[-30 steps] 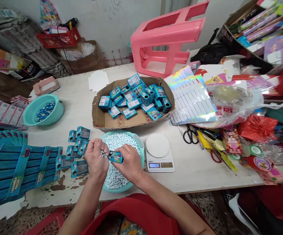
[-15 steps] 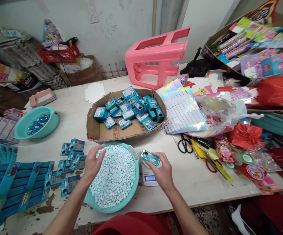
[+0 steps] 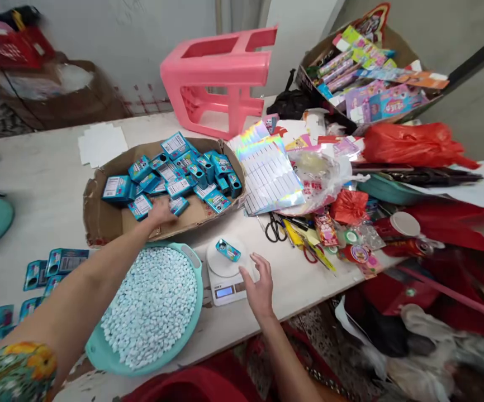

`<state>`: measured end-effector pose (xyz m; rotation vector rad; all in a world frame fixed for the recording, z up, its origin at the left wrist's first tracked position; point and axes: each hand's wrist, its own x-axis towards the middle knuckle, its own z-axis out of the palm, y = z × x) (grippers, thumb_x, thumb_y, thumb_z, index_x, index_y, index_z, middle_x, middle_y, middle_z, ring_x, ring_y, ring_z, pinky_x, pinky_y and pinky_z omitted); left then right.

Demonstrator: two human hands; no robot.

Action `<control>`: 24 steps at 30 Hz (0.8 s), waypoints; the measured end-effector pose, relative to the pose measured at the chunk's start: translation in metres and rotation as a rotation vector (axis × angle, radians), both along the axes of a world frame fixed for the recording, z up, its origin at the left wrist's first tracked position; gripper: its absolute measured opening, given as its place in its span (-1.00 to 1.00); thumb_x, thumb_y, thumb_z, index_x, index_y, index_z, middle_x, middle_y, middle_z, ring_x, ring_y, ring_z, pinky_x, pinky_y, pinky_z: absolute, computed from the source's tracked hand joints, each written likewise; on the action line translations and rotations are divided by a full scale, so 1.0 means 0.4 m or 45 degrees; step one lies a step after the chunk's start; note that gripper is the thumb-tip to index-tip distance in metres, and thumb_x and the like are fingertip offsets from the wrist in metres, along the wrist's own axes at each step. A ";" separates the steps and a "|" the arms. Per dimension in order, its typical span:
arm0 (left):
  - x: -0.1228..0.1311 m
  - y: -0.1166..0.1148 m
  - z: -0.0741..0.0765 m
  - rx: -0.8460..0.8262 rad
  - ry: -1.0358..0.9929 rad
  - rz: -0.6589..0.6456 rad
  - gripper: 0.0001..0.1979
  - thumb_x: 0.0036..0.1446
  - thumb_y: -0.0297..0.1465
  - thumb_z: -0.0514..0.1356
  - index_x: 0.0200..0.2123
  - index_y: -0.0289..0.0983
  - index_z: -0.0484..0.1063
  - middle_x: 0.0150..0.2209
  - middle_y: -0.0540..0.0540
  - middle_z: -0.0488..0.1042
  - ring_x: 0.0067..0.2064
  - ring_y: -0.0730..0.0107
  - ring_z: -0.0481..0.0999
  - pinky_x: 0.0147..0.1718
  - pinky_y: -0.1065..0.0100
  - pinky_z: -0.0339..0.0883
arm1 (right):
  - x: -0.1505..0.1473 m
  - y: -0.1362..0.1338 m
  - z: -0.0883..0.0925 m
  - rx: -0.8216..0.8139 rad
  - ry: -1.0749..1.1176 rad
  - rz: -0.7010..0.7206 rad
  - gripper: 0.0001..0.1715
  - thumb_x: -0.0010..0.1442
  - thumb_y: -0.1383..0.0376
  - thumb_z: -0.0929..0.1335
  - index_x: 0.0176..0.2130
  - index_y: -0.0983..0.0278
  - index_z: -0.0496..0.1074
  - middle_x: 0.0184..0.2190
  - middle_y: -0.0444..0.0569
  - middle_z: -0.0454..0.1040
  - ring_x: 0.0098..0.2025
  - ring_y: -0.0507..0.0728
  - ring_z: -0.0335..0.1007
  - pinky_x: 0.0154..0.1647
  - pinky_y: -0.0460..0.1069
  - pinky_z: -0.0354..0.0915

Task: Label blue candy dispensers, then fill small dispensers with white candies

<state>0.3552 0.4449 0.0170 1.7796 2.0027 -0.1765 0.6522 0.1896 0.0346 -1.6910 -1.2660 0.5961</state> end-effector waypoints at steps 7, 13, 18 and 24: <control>-0.056 -0.130 0.232 -0.088 -0.614 0.212 -0.44 -0.12 -0.08 0.18 -0.07 -0.28 0.37 -0.10 -0.18 0.44 -0.06 0.09 0.41 -0.24 0.25 0.33 | 0.020 -0.054 0.080 0.062 0.079 -0.014 -0.74 0.14 0.27 0.34 -0.12 0.23 0.40 -0.16 0.02 0.39 -0.10 0.15 0.33 -0.12 0.10 0.33; -0.065 -0.565 0.353 -0.271 -1.389 0.363 -0.36 -0.15 -0.11 0.19 0.04 -0.21 0.34 -0.02 -0.16 0.44 -0.07 0.04 0.44 -0.17 0.15 0.35 | -0.115 -0.123 0.141 -0.087 0.442 0.314 -0.49 0.05 0.25 0.41 0.02 0.18 0.31 -0.03 0.03 0.36 -0.04 0.16 0.32 -0.07 0.07 0.32; 0.013 -0.835 0.262 -0.625 -1.746 0.780 -0.50 -0.05 -0.03 0.10 -0.19 -0.26 0.51 -0.21 -0.29 0.52 -0.25 0.01 0.51 -0.30 0.05 0.39 | -0.216 -0.197 0.152 -0.441 1.004 0.615 -0.36 -0.11 0.18 0.50 -0.03 0.20 0.32 -0.18 -0.07 0.47 -0.15 0.15 0.40 -0.15 0.02 0.35; -0.036 -0.767 0.200 -0.040 -1.031 0.462 -0.52 0.08 -0.03 0.04 -0.09 -0.21 0.44 -0.04 -0.20 0.44 0.01 0.04 0.38 -0.04 0.10 0.27 | -0.190 -0.205 0.179 -0.524 0.948 0.424 -0.49 -0.11 0.16 0.49 -0.17 0.25 0.35 -0.32 -0.12 0.49 -0.28 0.11 0.39 -0.21 -0.01 0.32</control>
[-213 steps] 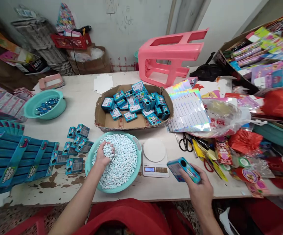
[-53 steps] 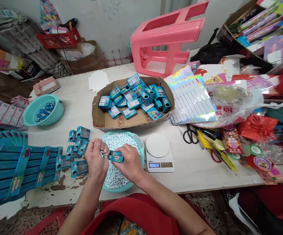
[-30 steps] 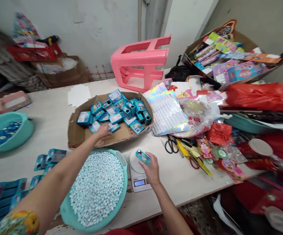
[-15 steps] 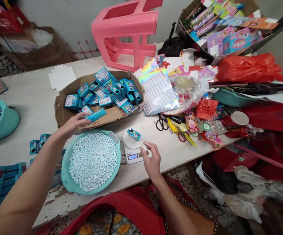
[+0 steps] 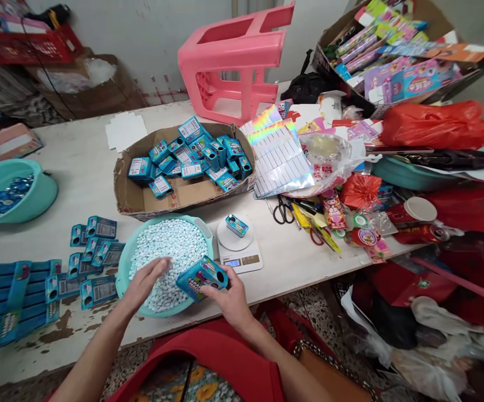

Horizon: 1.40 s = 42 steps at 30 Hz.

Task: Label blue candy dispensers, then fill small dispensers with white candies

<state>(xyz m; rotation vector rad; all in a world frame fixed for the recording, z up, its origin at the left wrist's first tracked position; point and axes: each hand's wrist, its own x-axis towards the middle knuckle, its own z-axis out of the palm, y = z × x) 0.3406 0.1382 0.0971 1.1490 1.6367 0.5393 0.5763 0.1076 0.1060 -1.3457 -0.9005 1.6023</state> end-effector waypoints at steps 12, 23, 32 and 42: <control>-0.023 0.159 -0.138 0.298 0.738 -0.242 -0.84 0.05 -0.37 0.08 -0.35 -0.24 0.45 -0.25 -0.13 0.47 -0.19 0.22 0.44 -0.18 0.27 0.26 | 0.105 0.018 -0.034 0.018 -0.259 -0.215 -0.50 -0.08 0.12 0.47 -0.17 0.27 0.35 -0.33 -0.07 0.49 -0.30 0.12 0.38 -0.23 0.01 0.33; 0.098 0.248 -0.058 0.050 -0.043 -0.114 -0.78 -0.05 -0.28 0.16 -0.40 -0.33 0.44 -0.56 -0.03 0.41 -0.52 0.42 0.39 -0.51 0.40 0.24 | 0.208 -0.009 -0.070 -0.049 -0.276 -0.391 -0.51 -0.08 0.10 0.46 -0.18 0.26 0.35 -0.31 -0.08 0.50 -0.30 0.13 0.38 -0.21 0.01 0.31; 0.430 0.448 -0.066 0.563 0.691 -0.839 -0.78 0.03 -0.51 0.05 -0.32 -0.29 0.48 -0.24 -0.17 0.44 -0.19 0.24 0.43 -0.22 0.30 0.26 | 0.278 -0.071 -0.094 -0.116 -0.338 -0.584 -0.47 -0.07 0.09 0.45 -0.15 0.30 0.38 -0.29 -0.02 0.52 -0.28 0.16 0.40 -0.20 0.05 0.33; 0.422 0.413 -0.068 0.670 0.815 -0.992 -0.75 0.02 -0.51 0.08 -0.20 -0.25 0.42 -0.20 -0.14 0.36 -0.14 0.22 0.38 -0.24 0.30 0.26 | 0.311 -0.077 -0.111 -0.091 -0.313 -0.653 -0.51 -0.08 0.08 0.45 -0.19 0.29 0.40 -0.31 -0.03 0.52 -0.31 0.16 0.39 -0.23 0.04 0.32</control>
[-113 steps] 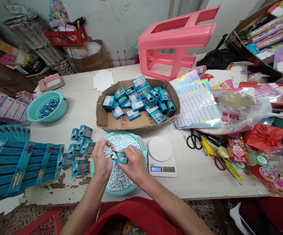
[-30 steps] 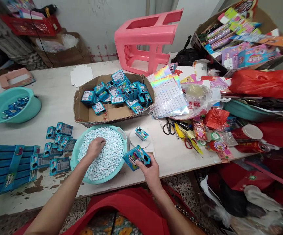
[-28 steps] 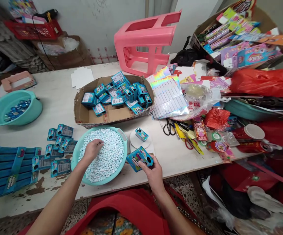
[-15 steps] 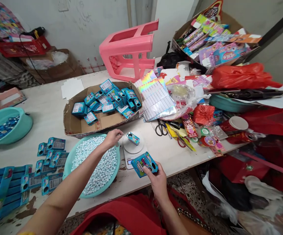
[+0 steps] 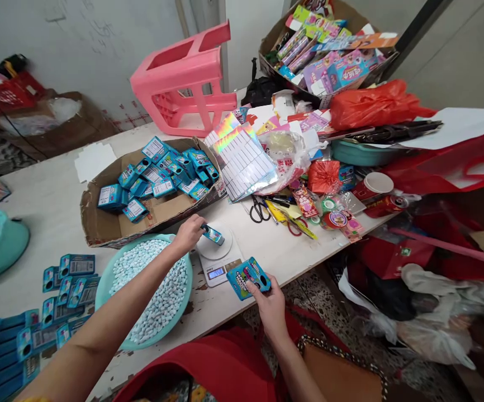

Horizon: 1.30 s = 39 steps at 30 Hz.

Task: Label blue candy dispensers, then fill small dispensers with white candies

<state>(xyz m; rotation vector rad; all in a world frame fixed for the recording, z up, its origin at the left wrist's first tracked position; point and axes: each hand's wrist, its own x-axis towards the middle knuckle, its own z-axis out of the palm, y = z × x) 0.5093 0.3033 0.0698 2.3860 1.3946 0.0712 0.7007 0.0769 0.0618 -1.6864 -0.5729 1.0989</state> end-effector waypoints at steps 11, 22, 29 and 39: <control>-0.033 0.005 0.014 -0.016 -0.302 0.183 -0.70 0.12 -0.50 -0.03 -0.15 -0.26 0.42 -0.18 -0.12 0.45 -0.13 0.30 0.42 -0.11 0.31 0.27 | 0.041 -0.010 -0.049 -0.025 -0.239 -0.096 -0.43 -0.09 0.05 0.44 -0.14 0.31 0.35 -0.31 -0.03 0.48 -0.31 0.14 0.36 -0.19 0.04 0.28; 0.017 -0.072 0.024 -0.076 0.015 0.165 -0.64 0.06 -0.22 0.15 -0.08 -0.22 0.30 -0.10 -0.16 0.38 -0.12 0.18 0.41 -0.21 0.27 0.26 | 0.117 0.042 -0.158 -0.128 -1.264 0.291 -0.18 0.06 0.11 0.32 0.22 0.31 0.05 -0.14 0.16 0.23 -0.16 0.27 0.26 -0.14 0.16 0.28; -0.359 -0.321 0.310 0.000 -0.040 0.710 -0.46 0.04 -0.06 0.11 0.04 -0.18 0.21 -0.07 -0.11 0.43 -0.08 0.16 0.44 -0.18 0.31 0.26 | 0.253 0.027 -0.128 0.357 -1.528 0.777 -0.33 0.13 0.30 0.20 0.23 0.26 0.07 0.21 0.19 0.00 0.20 0.37 0.01 0.14 0.27 0.09; -0.840 -0.726 0.045 -0.615 0.628 1.747 -0.54 0.00 -0.19 0.10 -0.07 -0.34 0.33 -0.16 -0.38 0.49 -0.14 -0.13 0.48 -0.30 0.15 0.28 | 0.354 0.135 -0.231 0.514 -1.552 1.595 -0.36 -0.08 0.48 0.18 -0.03 0.12 0.42 0.15 -0.04 0.27 0.19 0.26 0.15 0.02 0.16 0.30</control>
